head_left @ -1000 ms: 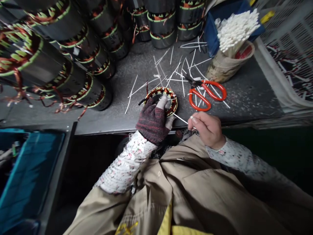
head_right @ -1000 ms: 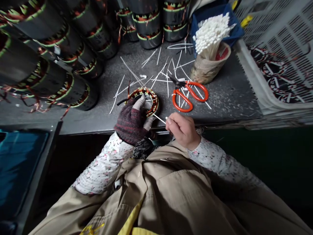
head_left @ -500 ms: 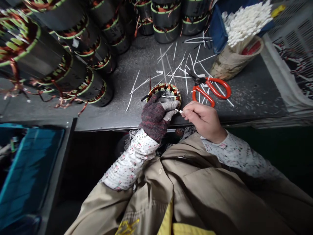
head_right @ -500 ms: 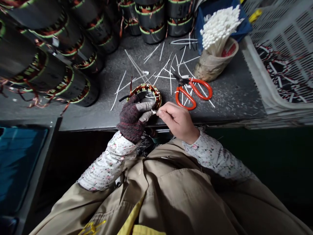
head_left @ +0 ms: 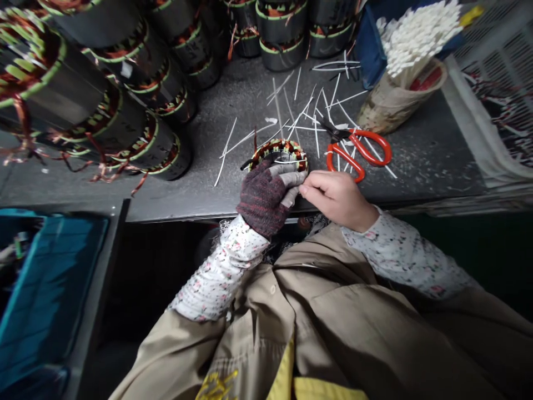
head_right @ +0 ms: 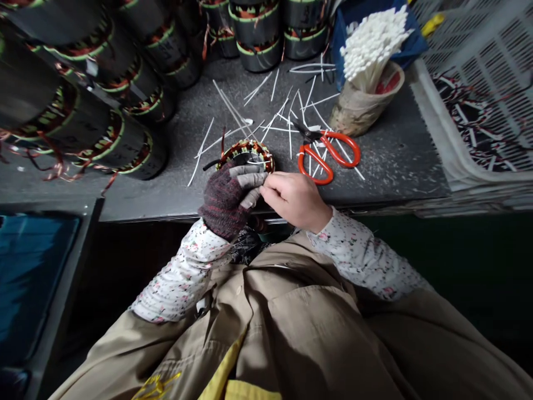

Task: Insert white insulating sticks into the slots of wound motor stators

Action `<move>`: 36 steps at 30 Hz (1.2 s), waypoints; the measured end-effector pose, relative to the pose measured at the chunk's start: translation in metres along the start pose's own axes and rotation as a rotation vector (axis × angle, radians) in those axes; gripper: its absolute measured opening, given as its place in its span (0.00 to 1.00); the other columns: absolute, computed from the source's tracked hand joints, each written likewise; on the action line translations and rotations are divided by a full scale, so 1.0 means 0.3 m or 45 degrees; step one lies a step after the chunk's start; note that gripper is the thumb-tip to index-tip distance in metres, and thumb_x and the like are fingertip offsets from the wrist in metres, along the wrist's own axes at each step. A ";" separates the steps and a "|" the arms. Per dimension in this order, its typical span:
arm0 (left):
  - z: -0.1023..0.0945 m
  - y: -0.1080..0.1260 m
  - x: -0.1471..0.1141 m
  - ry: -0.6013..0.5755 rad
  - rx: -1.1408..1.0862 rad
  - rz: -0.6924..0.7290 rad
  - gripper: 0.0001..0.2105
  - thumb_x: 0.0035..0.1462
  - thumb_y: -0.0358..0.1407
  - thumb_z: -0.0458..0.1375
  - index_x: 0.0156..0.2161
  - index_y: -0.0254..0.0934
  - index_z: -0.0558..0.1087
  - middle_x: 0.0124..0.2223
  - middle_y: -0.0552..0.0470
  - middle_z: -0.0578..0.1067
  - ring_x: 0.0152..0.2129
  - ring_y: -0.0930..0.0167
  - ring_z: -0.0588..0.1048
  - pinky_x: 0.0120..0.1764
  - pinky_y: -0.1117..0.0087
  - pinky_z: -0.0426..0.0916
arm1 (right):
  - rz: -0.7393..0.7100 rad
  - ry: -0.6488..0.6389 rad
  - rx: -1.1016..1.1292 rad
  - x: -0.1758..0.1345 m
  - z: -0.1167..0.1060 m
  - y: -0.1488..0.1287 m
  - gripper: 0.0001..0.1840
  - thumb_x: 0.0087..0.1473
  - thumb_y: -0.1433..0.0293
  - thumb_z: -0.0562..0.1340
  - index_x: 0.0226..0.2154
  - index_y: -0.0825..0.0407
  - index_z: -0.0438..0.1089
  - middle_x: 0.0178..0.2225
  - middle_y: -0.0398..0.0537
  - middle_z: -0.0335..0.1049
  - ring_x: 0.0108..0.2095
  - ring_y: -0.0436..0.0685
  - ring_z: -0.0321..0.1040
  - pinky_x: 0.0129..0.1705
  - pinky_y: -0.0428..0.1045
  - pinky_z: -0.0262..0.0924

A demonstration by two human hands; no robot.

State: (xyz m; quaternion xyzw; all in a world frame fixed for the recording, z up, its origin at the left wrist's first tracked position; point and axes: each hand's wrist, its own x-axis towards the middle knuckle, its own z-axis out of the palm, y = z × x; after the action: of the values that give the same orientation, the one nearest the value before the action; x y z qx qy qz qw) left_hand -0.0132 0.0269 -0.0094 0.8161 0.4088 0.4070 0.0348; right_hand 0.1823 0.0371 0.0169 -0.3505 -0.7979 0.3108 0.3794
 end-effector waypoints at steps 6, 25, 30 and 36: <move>-0.005 0.024 -0.009 0.044 0.091 -0.099 0.09 0.69 0.39 0.58 0.49 0.39 0.74 0.54 0.43 0.79 0.54 0.66 0.78 0.56 0.59 0.76 | 0.056 0.121 0.609 -0.024 -0.042 -0.024 0.15 0.65 0.61 0.63 0.27 0.48 0.74 0.33 0.46 0.73 0.34 0.54 0.70 0.35 0.51 0.63; -0.036 0.026 -0.006 -0.212 0.100 -0.055 0.11 0.65 0.43 0.61 0.34 0.38 0.72 0.36 0.49 0.81 0.40 0.65 0.81 0.52 0.57 0.77 | 0.208 0.386 0.261 0.064 -0.018 0.009 0.17 0.58 0.57 0.63 0.25 0.46 0.60 0.41 0.51 0.70 0.38 0.57 0.67 0.38 0.55 0.65; -0.052 0.051 0.024 -0.412 0.372 -0.042 0.22 0.59 0.47 0.67 0.52 0.33 0.75 0.53 0.40 0.80 0.53 0.58 0.78 0.61 0.52 0.70 | 0.534 -0.152 -0.980 0.016 -0.219 0.203 0.09 0.50 0.74 0.64 0.37 0.53 0.70 0.39 0.57 0.72 0.42 0.65 0.69 0.44 0.60 0.63; -0.065 0.041 0.039 -0.584 0.640 0.089 0.21 0.59 0.55 0.65 0.38 0.35 0.80 0.34 0.44 0.81 0.41 0.56 0.81 0.59 0.48 0.70 | 0.442 -0.202 -1.045 0.064 -0.260 0.317 0.25 0.52 0.73 0.62 0.53 0.55 0.71 0.24 0.43 0.65 0.28 0.54 0.65 0.38 0.53 0.59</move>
State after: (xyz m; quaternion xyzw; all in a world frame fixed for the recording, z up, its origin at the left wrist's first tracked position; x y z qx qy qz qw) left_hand -0.0150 0.0215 0.0158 0.8830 0.4496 0.1003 -0.0902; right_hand 0.2685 0.1237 -0.0077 -0.5755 -0.8112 0.0537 0.0890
